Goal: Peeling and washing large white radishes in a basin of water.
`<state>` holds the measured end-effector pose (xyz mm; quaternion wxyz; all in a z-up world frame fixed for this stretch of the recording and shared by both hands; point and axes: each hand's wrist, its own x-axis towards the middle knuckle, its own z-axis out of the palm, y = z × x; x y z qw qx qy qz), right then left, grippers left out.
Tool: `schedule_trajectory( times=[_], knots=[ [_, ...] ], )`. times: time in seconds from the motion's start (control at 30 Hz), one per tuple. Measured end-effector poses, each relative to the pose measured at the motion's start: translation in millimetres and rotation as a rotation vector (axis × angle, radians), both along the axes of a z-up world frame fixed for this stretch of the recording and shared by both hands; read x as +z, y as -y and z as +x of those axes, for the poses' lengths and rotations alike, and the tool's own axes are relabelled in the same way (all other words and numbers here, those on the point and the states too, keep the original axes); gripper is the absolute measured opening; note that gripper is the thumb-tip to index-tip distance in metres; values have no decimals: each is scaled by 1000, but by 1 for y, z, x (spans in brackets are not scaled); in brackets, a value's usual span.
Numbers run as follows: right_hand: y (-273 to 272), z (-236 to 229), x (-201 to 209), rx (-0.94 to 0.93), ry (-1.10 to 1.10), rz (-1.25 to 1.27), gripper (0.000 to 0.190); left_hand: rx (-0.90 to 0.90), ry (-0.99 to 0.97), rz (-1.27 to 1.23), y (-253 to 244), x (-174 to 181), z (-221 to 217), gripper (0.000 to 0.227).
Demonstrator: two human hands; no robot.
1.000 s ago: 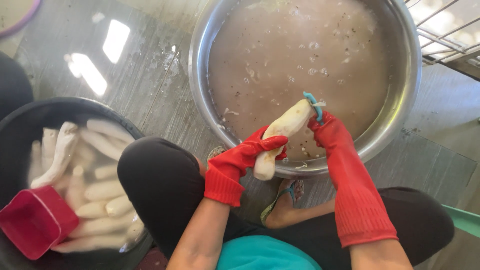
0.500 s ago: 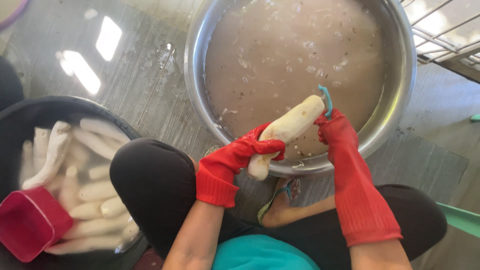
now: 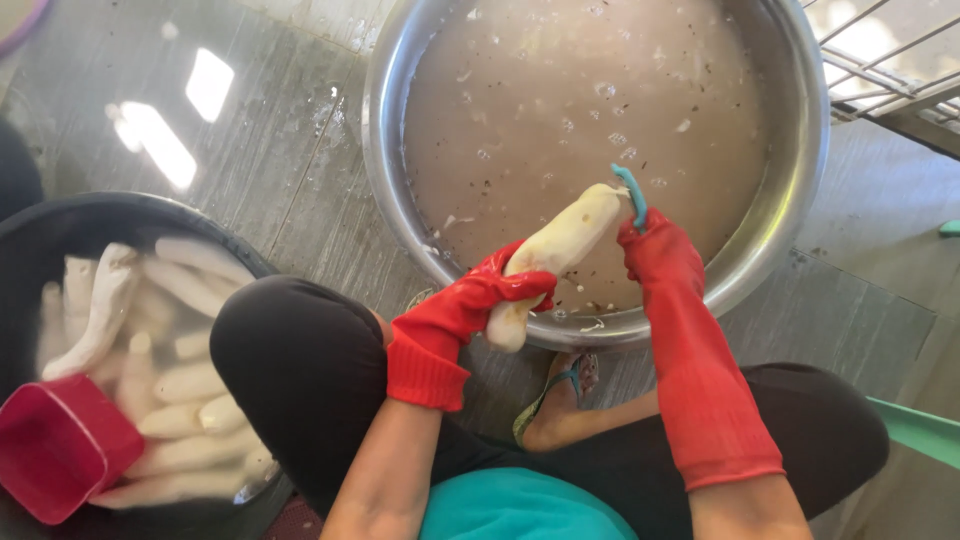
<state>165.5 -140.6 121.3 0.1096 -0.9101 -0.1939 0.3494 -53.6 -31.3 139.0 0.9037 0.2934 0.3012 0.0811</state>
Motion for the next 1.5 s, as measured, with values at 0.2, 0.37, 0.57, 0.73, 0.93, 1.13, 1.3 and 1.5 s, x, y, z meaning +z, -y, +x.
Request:
schedule_trajectory(
  times=[0.2,0.37,0.57,0.73,0.93,1.13,1.3,1.5],
  knots=[
    [1,-6,21,-250,-165,183,18,102,-13,-76,3,-27,5,45],
    [0,-7,2,-28,-109,109,28,201,-40,-189,7,-36,6,47],
    [9,4,-50,-260,-280,253,29,203,-87,-562,17,-95,13,49],
    [-9,-21,-22,-187,-293,319,32,371,-137,-781,5,-76,16,48],
    [-20,-53,-8,-84,-227,203,29,545,-128,-909,6,-105,19,44],
    [-25,-60,-51,169,-60,122,33,525,-127,-949,5,-104,21,44],
    [-21,-52,-26,-27,-114,45,31,403,-111,-1000,12,-126,17,57],
    [-17,-53,4,-126,-215,207,28,477,-18,-1160,16,-115,19,53]
  ],
)
